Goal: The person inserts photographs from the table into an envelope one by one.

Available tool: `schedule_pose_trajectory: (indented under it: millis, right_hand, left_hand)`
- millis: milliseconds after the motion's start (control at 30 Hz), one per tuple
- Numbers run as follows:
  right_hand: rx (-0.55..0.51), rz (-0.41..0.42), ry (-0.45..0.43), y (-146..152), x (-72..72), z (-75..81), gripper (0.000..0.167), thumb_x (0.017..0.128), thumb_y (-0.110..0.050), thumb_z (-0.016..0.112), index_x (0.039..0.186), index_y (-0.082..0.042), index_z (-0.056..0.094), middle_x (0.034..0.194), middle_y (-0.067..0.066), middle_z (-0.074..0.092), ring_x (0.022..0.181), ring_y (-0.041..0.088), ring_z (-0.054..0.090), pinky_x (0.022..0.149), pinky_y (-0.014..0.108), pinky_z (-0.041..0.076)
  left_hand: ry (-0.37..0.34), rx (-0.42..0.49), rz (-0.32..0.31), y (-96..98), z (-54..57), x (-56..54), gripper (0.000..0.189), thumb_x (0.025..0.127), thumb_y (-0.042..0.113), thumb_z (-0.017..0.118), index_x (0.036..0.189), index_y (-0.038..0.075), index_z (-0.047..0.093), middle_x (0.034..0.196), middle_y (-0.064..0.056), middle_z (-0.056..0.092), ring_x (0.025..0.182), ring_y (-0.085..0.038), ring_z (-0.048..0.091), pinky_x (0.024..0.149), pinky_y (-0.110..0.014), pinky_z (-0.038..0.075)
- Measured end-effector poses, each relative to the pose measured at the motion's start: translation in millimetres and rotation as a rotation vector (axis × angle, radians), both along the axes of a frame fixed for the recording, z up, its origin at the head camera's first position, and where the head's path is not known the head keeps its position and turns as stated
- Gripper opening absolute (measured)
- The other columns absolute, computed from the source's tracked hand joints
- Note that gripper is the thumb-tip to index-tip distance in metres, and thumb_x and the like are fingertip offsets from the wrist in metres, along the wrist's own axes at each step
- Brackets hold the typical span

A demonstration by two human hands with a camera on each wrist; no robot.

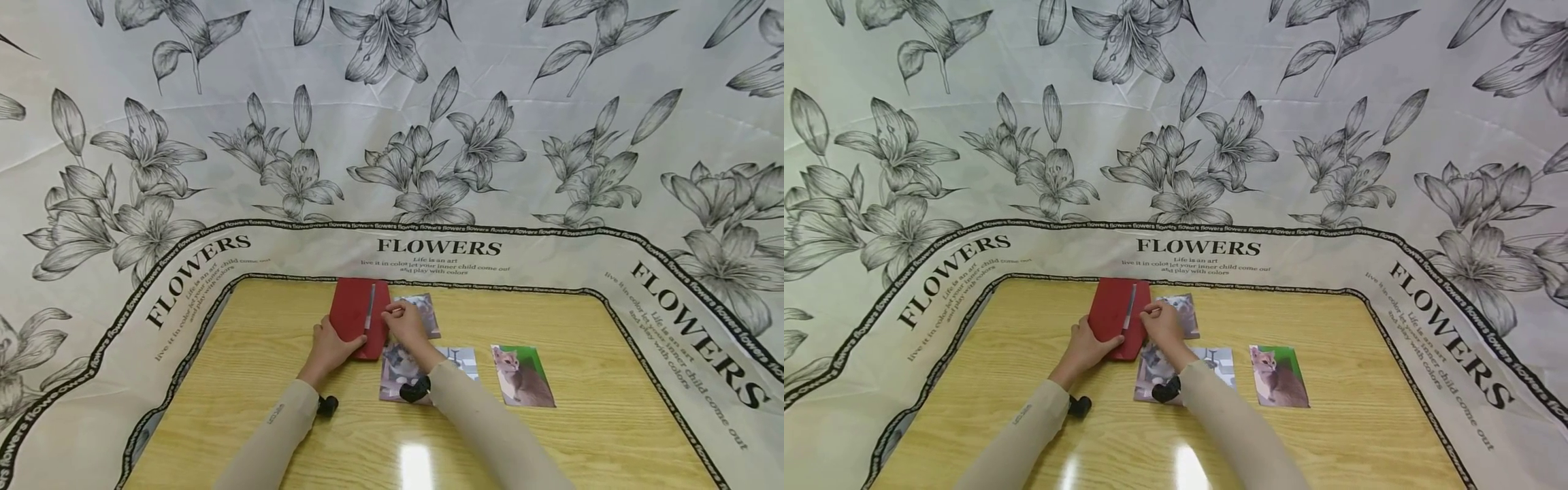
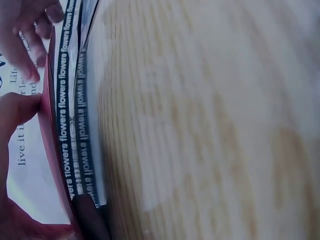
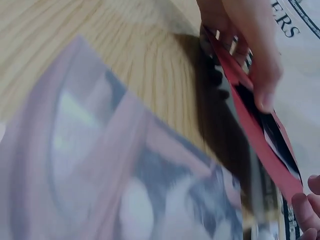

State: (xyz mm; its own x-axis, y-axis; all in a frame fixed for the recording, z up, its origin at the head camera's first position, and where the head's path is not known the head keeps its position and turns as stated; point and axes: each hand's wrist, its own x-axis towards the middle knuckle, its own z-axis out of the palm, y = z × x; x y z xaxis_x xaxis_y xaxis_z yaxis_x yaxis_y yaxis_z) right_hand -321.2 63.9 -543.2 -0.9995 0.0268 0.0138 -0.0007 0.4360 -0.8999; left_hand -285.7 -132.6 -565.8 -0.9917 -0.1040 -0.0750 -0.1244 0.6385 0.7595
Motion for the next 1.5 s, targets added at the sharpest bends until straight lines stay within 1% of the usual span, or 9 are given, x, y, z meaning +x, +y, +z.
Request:
schedule_pose_trajectory:
  millis: [67,167,333,467,667,800,1033,1300,1500]
  right_hand:
    - [0.000,0.005,0.009,10,0.5,1.5,0.019,0.102,-0.014,0.074,0.116,-0.001,0.075,0.093,0.013,0.073,0.079,0.025,0.069,0.061,0.029,0.051]
    - [0.004,-0.011,0.003,26,2.1,3.7,0.022,0.101,-0.015,0.074,0.117,0.000,0.075,0.092,0.013,0.073,0.079,0.031,0.073,0.061,0.033,0.056]
    - [0.096,-0.080,-0.006,56,5.6,2.4,0.029,0.101,-0.026,0.078,0.117,-0.003,0.074,0.098,0.011,0.073,0.086,0.028,0.071,0.076,0.042,0.059]
    - [0.207,-0.108,-0.005,76,7.0,-0.9,0.045,0.096,-0.040,0.082,0.121,-0.003,0.072,0.104,0.011,0.074,0.092,0.027,0.069,0.080,0.044,0.056]
    - [0.413,-0.138,-0.005,92,7.7,-5.6,0.053,0.089,-0.037,0.087,0.122,-0.001,0.068,0.105,0.016,0.071,0.095,0.034,0.065,0.081,0.049,0.053]
    - [0.430,-0.130,-0.054,97,7.8,-5.0,0.058,0.088,-0.043,0.088,0.121,-0.001,0.066,0.110,0.017,0.069,0.101,0.036,0.063,0.087,0.051,0.051]
    - [0.463,-0.114,-0.134,98,6.8,-8.8,0.066,0.087,-0.052,0.088,0.122,-0.001,0.065,0.114,0.018,0.066,0.105,0.036,0.061,0.093,0.052,0.049]
    - [0.486,-0.110,-0.121,95,8.2,-14.0,0.070,0.084,-0.055,0.089,0.123,-0.001,0.067,0.119,0.018,0.066,0.111,0.037,0.059,0.101,0.055,0.045]
    - [0.489,-0.119,-0.104,93,11.3,-12.7,0.063,0.085,-0.048,0.090,0.121,-0.001,0.069,0.120,0.019,0.065,0.113,0.038,0.056,0.104,0.057,0.042]
  left_hand:
    - [-0.001,0.002,0.000,-0.5,1.6,0.5,0.110,0.089,0.050,0.085,0.159,-0.011,0.025,0.141,-0.032,0.043,0.122,-0.044,0.055,0.103,-0.059,0.052]
    - [-0.005,0.008,-0.001,-1.0,3.5,1.5,0.110,0.089,0.050,0.085,0.159,-0.010,0.026,0.140,-0.032,0.043,0.122,-0.043,0.056,0.103,-0.059,0.052]
    - [-0.004,0.018,-0.010,-1.4,4.0,2.0,0.110,0.089,0.050,0.085,0.159,-0.010,0.026,0.140,-0.032,0.043,0.122,-0.044,0.056,0.103,-0.059,0.052]
    - [-0.017,0.018,-0.014,-1.5,2.6,1.0,0.111,0.089,0.050,0.084,0.160,-0.010,0.024,0.141,-0.032,0.042,0.122,-0.044,0.056,0.103,-0.059,0.052]
    - [-0.021,0.010,-0.017,-3.5,0.0,-2.2,0.111,0.089,0.050,0.085,0.160,-0.009,0.024,0.140,-0.032,0.042,0.122,-0.044,0.055,0.103,-0.059,0.052]
    - [-0.017,0.015,-0.018,-3.7,0.1,-3.8,0.111,0.089,0.050,0.085,0.160,-0.009,0.025,0.140,-0.032,0.043,0.123,-0.043,0.055,0.103,-0.059,0.052]
    - [-0.011,0.020,-0.025,-3.2,1.1,-3.6,0.110,0.089,0.050,0.085,0.159,-0.010,0.026,0.139,-0.032,0.044,0.121,-0.044,0.056,0.102,-0.059,0.053]
    - [-0.030,0.016,-0.018,-2.5,1.8,-2.0,0.111,0.089,0.050,0.085,0.161,-0.009,0.024,0.140,-0.031,0.043,0.123,-0.043,0.055,0.104,-0.059,0.053]
    - [-0.033,0.015,-0.023,-1.9,1.3,-1.3,0.111,0.089,0.050,0.085,0.161,-0.009,0.023,0.140,-0.031,0.043,0.122,-0.043,0.056,0.104,-0.059,0.053]
